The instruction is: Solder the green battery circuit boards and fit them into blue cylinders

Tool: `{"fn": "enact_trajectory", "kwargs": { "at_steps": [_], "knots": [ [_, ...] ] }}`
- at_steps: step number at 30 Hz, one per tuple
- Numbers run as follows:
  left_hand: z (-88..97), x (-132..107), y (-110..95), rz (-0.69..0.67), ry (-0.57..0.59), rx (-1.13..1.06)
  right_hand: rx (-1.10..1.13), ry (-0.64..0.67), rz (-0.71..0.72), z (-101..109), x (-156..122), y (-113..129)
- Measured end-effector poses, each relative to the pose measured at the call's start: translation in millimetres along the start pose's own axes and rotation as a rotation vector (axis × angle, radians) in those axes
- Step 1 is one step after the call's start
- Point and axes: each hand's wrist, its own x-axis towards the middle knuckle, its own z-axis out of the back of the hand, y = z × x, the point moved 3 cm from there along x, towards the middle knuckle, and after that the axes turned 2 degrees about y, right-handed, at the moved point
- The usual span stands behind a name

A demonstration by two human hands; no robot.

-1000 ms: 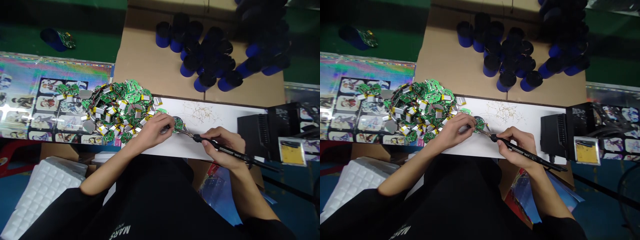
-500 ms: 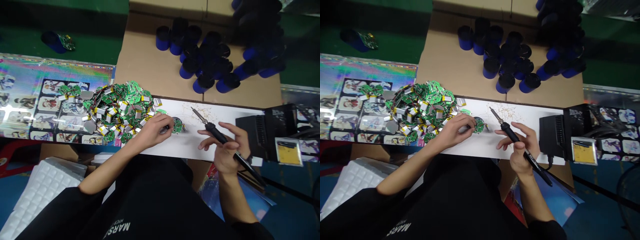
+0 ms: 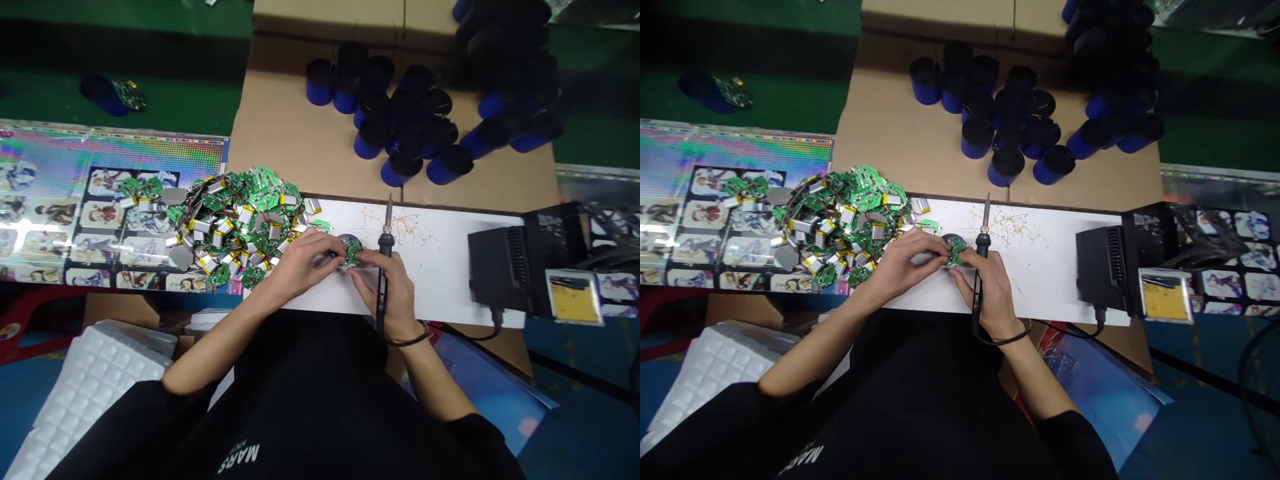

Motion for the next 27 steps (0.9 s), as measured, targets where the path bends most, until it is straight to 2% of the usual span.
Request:
{"fn": "enact_trajectory", "kwargs": {
  "at_steps": [7, 10, 12, 14, 18, 20, 24, 27],
  "knots": [
    [2.4, 2, 1, -0.148, 0.062, 0.137, 0.124, 0.076, 0.018, 4, 11, -13],
    [3.9, 5, 1, -0.171, 0.133, 0.217, 0.13, 0.096, 0.044, 7, 16, -14],
    [5.3, 8, 1, -0.177, 0.18, 0.247, 0.135, 0.098, 0.014, 12, 15, -13],
    [6.7, 11, 1, -0.186, 0.209, 0.26, 0.198, 0.056, -0.069, 19, 11, -10],
    [7.2, 12, 2, -0.176, 0.231, 0.25, 0.433, -0.176, -0.277, 40, -8, -8],
    [6.9, 12, 2, -0.158, 0.23, 0.241, 0.46, -0.203, -0.304, 49, -20, -7],
    [6.6, 12, 2, -0.161, 0.237, 0.239, 0.317, -0.121, -0.214, 59, -40, -5],
    [7.1, 13, 0, -0.181, 0.239, 0.259, 0.221, -0.07, -0.124, 58, -44, -2]
  ]
}}
